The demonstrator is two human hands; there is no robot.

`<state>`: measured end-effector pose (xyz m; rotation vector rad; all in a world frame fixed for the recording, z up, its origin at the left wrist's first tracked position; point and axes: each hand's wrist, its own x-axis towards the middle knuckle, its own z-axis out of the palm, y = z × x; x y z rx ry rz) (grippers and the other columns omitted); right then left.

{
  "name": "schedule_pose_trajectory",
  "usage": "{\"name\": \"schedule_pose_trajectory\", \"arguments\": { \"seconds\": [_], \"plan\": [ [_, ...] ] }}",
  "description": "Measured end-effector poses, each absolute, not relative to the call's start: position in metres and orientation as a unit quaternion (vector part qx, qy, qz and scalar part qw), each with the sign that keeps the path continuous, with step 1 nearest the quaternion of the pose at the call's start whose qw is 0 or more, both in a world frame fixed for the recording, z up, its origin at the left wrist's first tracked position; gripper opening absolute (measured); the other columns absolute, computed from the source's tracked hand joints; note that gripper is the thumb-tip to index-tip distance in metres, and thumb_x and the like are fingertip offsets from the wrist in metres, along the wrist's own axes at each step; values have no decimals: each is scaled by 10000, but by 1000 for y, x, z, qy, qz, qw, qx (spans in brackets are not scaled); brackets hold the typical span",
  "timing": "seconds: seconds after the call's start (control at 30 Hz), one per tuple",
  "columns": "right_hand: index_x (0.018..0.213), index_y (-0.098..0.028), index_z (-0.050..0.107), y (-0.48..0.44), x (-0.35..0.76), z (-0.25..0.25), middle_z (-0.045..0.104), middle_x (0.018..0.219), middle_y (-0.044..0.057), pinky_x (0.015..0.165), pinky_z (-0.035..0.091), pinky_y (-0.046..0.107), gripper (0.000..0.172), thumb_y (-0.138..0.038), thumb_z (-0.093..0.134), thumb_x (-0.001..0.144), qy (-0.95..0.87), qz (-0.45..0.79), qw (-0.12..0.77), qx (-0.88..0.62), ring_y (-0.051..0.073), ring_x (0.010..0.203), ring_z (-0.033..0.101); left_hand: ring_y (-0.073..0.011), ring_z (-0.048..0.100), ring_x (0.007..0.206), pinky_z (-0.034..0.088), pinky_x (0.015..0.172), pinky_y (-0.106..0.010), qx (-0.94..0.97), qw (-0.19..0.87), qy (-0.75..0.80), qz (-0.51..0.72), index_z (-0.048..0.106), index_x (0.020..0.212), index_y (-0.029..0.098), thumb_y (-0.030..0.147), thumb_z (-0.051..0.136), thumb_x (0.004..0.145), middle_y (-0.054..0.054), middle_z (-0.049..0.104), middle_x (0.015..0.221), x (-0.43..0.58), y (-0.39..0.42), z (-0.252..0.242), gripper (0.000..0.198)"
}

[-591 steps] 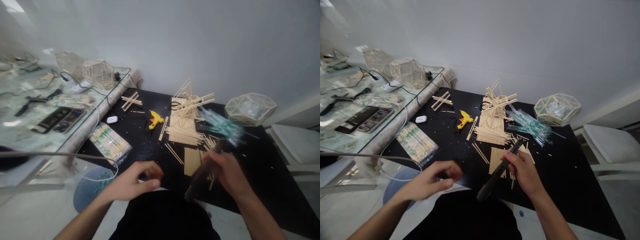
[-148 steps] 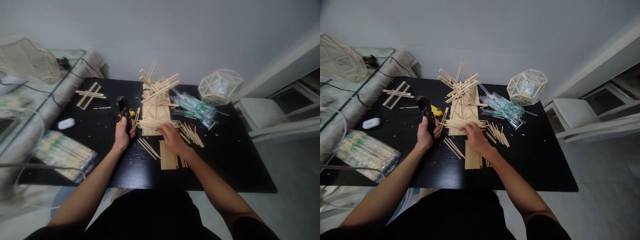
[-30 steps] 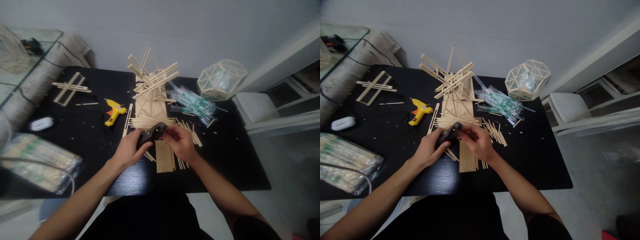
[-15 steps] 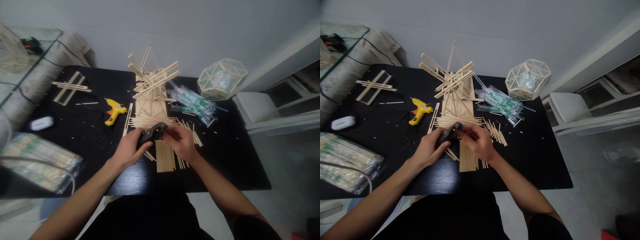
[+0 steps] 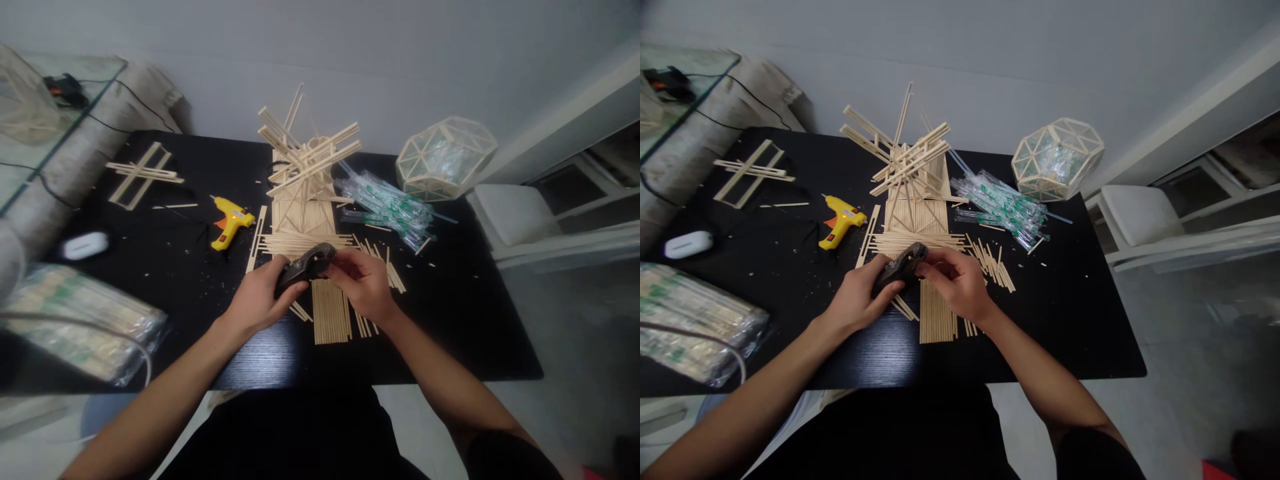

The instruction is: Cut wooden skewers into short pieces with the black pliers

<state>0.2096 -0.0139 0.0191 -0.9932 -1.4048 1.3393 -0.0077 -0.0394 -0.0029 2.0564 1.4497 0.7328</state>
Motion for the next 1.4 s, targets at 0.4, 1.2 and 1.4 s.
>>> {"name": "schedule_pose_trajectory", "arguments": {
  "seconds": [0.4, 1.2, 1.4],
  "plan": [
    [886, -228, 760, -13, 208, 20, 742, 762, 8, 577, 554, 277, 134, -345, 805, 836, -549, 561, 466, -408, 139, 634, 671, -152, 536, 524, 397, 522, -284, 755, 228, 558, 260, 474, 847, 236, 485, 515, 969, 19, 567, 633, -4, -40, 0, 280],
    [943, -211, 753, -10, 208, 10, 784, 874, 33, 719, 615, 312, 179, -366, 785, 858, -567, 548, 465, -402, 167, 754, 743, -195, 613, 575, 412, 558, -286, 760, 204, 572, 231, 440, 844, 240, 517, 502, 971, -12, 616, 663, -6, -37, -4, 311],
    [947, -205, 766, -11, 208, 12, 775, 824, 24, 723, 597, 303, 132, -322, 753, 886, -591, 527, 463, -399, 165, 743, 732, -202, 615, 606, 419, 587, -295, 756, 208, 576, 232, 482, 885, 228, 519, 503, 970, -20, 629, 699, -7, -37, -3, 303]
  ]
}}
